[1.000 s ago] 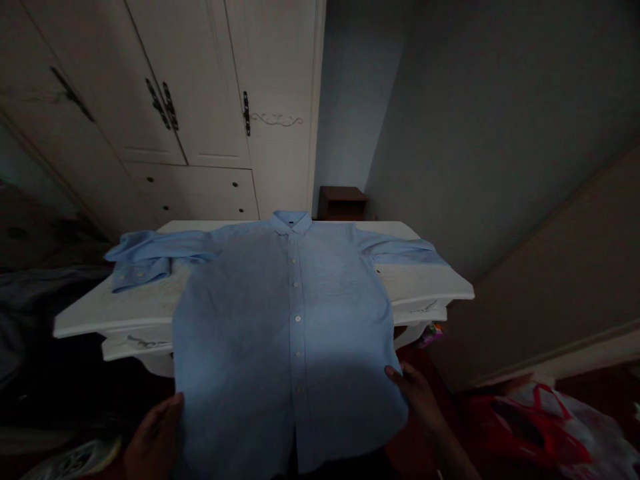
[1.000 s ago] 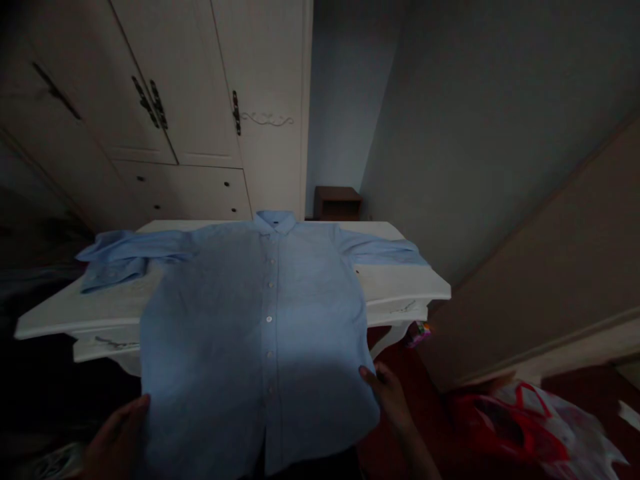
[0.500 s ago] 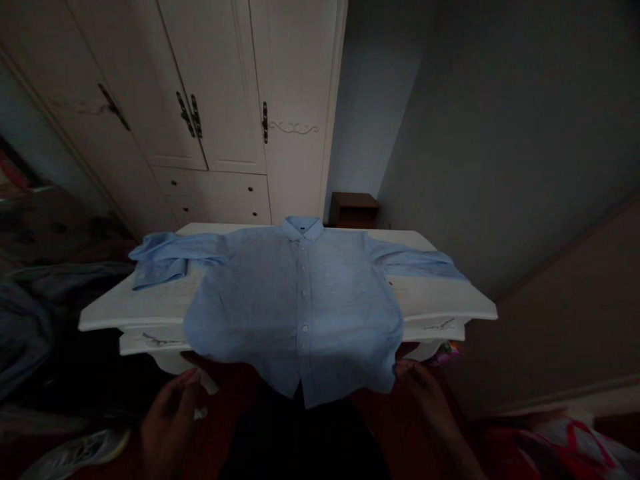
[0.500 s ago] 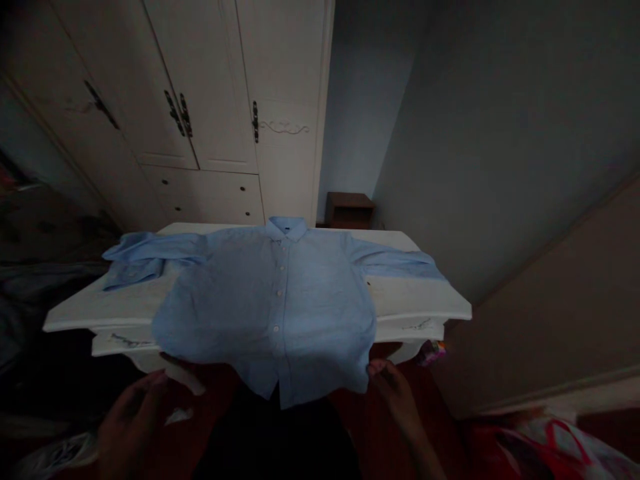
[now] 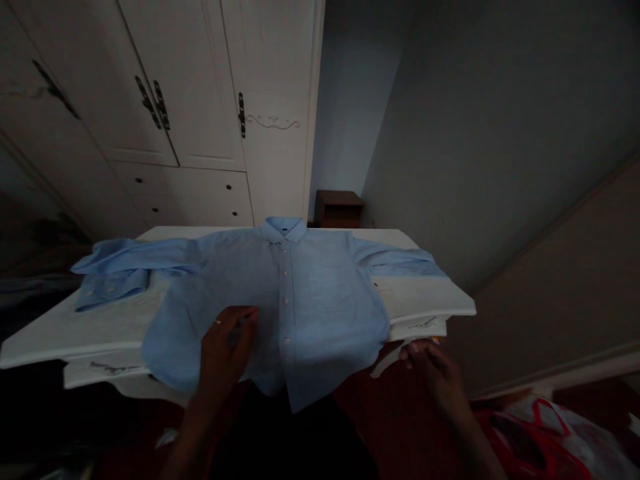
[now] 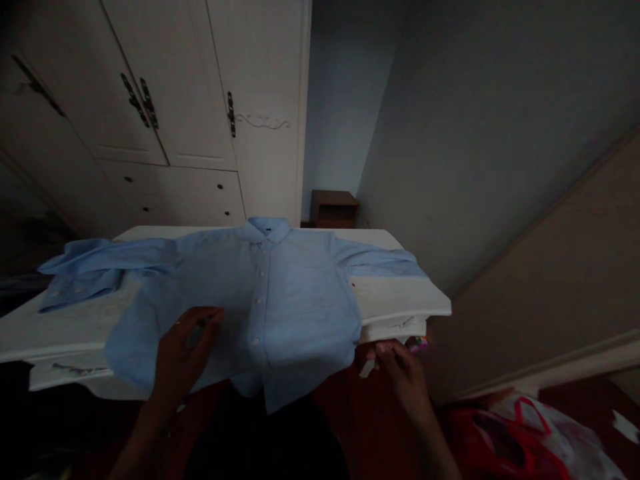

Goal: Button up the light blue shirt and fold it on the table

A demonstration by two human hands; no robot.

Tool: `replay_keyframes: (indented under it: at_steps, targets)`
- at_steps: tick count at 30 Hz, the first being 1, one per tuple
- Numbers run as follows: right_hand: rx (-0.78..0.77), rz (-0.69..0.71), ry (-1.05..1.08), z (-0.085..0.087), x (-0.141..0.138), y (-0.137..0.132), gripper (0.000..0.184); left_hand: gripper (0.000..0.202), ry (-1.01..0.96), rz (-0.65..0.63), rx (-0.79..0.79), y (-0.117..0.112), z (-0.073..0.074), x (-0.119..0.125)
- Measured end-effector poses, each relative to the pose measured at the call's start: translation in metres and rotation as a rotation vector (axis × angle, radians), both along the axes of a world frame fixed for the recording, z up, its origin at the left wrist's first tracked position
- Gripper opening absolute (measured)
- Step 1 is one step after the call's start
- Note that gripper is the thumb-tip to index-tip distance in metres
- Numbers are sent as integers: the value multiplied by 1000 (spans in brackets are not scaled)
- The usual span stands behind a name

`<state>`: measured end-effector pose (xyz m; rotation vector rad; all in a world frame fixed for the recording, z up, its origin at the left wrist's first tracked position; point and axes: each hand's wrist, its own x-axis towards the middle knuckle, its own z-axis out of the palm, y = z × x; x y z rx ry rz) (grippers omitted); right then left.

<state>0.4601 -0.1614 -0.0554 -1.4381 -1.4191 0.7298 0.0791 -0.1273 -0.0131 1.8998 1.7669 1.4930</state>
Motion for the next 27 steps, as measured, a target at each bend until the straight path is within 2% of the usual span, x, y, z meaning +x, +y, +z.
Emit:
replay_keyframes:
  at_steps: [5, 8, 11, 13, 16, 20, 22, 24, 27]
  targets:
    - [10, 102, -92, 22, -3, 13, 37, 32, 127, -212, -74, 41, 17, 17]
    - [40, 124, -129, 32, -1, 30, 35, 43, 288, -360, -186, 73, 25, 31]
    - [95, 136, -172, 41, 4, 53, 35, 53, 471, -470, -236, 106, 28, 47]
    - [143, 140, -192, 47, 9, 72, 34, 57, 592, -514, -224, 126, 24, 57]
    - [221, 152, -250, 51, 24, 106, 29, 62, 753, -534, -184, 150, 10, 68]
    - [323, 100, -445, 48, 66, 161, 26, 62, 827, -545, -160, 164, -10, 74]
    - [288, 49, -604, 46, 93, 189, 32, 62, 820, -532, -146, 164, -16, 75]
    - [188, -33, -814, 46, 118, 214, 42, 63, 818, -510, -132, 163, -20, 75]
    - [108, -64, -922, 49, 147, 243, 46, 65, 834, -499, -124, 161, -22, 74]
